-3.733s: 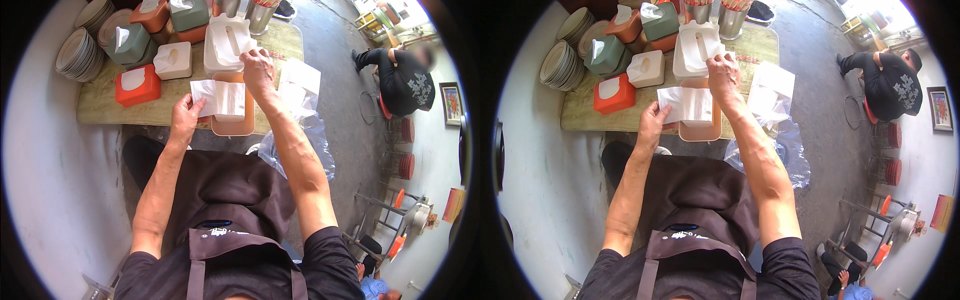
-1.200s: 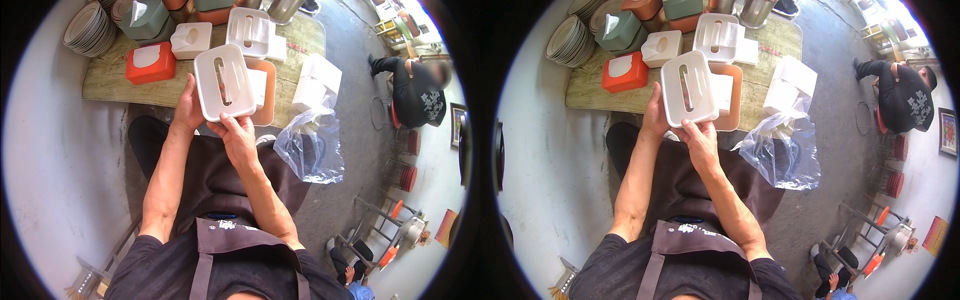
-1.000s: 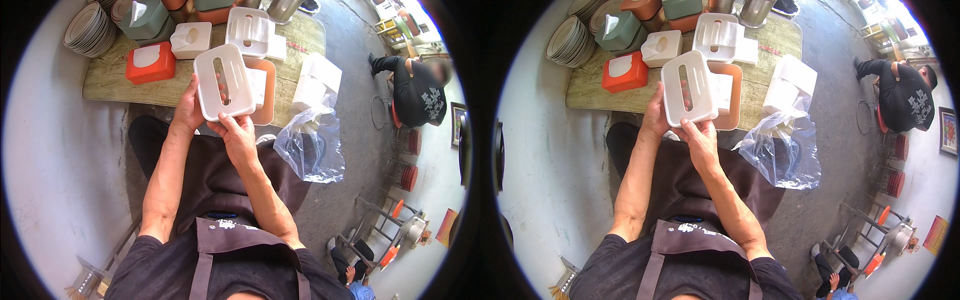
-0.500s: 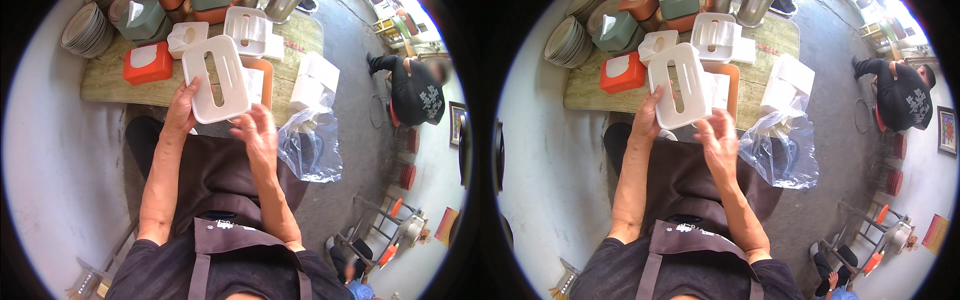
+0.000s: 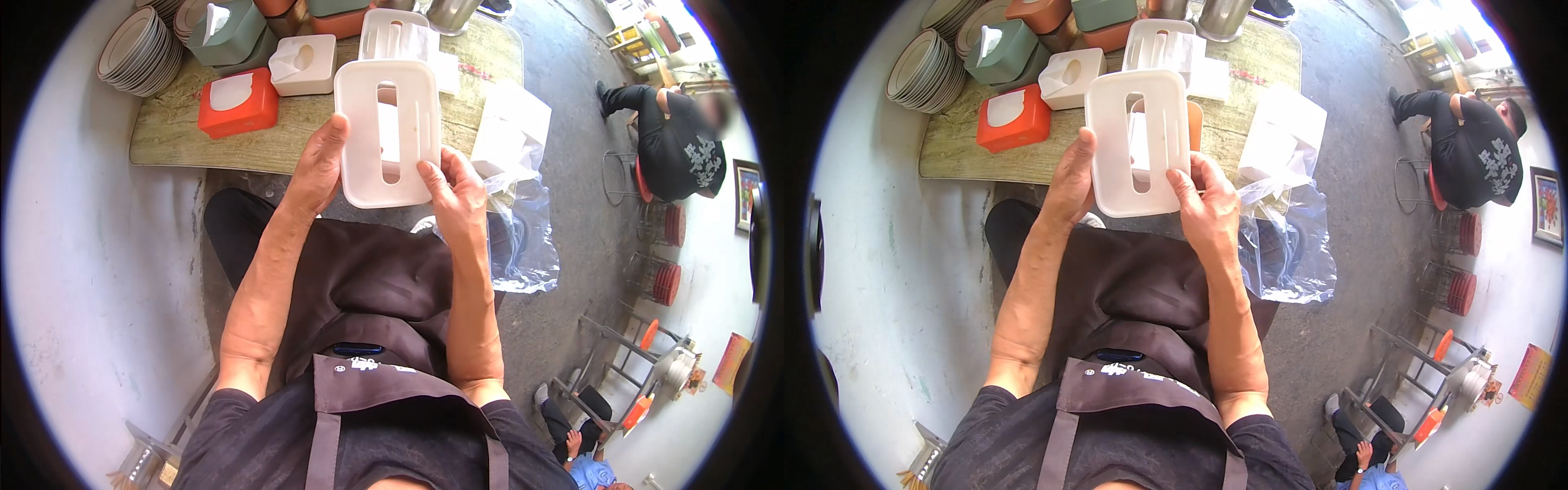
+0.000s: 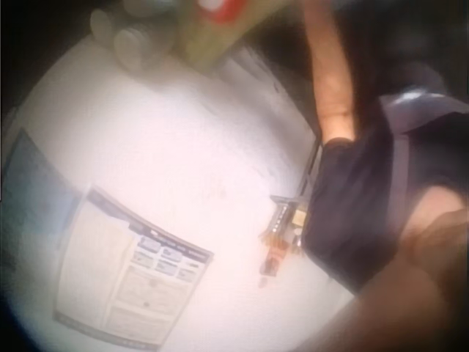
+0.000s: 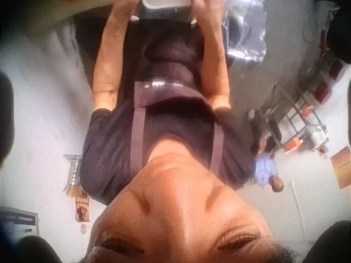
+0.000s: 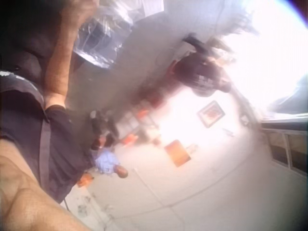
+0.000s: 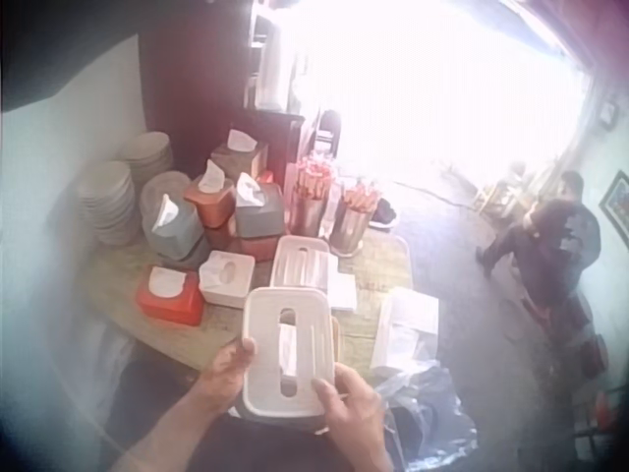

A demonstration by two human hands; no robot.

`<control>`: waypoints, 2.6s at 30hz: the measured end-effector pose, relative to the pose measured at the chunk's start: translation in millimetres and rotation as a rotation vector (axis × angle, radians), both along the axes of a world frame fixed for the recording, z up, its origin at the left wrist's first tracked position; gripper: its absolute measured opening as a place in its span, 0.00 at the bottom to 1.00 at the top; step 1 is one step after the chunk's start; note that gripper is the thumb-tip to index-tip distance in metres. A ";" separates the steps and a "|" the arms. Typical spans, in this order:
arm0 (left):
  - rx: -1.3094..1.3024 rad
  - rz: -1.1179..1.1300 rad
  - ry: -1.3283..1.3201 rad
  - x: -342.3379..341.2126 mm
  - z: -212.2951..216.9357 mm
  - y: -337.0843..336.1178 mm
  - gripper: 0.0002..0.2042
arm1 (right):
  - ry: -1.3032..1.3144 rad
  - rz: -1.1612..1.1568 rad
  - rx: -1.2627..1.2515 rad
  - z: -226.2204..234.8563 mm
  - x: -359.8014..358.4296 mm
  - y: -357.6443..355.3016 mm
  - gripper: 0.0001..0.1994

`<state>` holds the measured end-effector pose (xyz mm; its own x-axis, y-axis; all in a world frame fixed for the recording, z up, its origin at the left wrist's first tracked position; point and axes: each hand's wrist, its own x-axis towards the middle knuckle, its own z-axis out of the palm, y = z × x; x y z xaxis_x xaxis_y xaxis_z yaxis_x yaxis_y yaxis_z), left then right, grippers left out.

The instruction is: The person assembles disposable tissue boxes by inserting folded tissue paper into white plastic containers and closing the lids. They handle multiple boxes one at a time, occasionally retrieving new containers from a nearby shelf and placing finished units on the table.

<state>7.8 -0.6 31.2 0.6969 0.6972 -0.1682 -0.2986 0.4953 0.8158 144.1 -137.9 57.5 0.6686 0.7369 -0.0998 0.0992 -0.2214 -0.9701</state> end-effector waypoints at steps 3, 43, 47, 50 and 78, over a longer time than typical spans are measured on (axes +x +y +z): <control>0.055 0.170 0.238 -6.0 -34.9 14.5 0.25 | 0.232 -0.078 0.071 -5.6 10.3 -4.4 0.15; 0.055 -0.404 0.422 -0.8 -61.2 98.8 0.14 | 0.300 -0.138 -0.012 -5.3 33.5 -27.0 0.14; -0.108 -0.262 0.195 -13.0 -56.9 84.2 0.17 | 0.261 -0.055 -0.051 -10.1 25.4 -14.5 0.15; -0.177 -0.182 0.098 -11.4 -52.6 71.2 0.19 | 0.217 -0.023 -0.068 -11.0 16.1 -2.7 0.15; -0.336 -0.055 -0.061 4.6 -74.1 59.5 0.12 | 0.181 0.017 -0.105 -18.6 10.0 14.7 0.15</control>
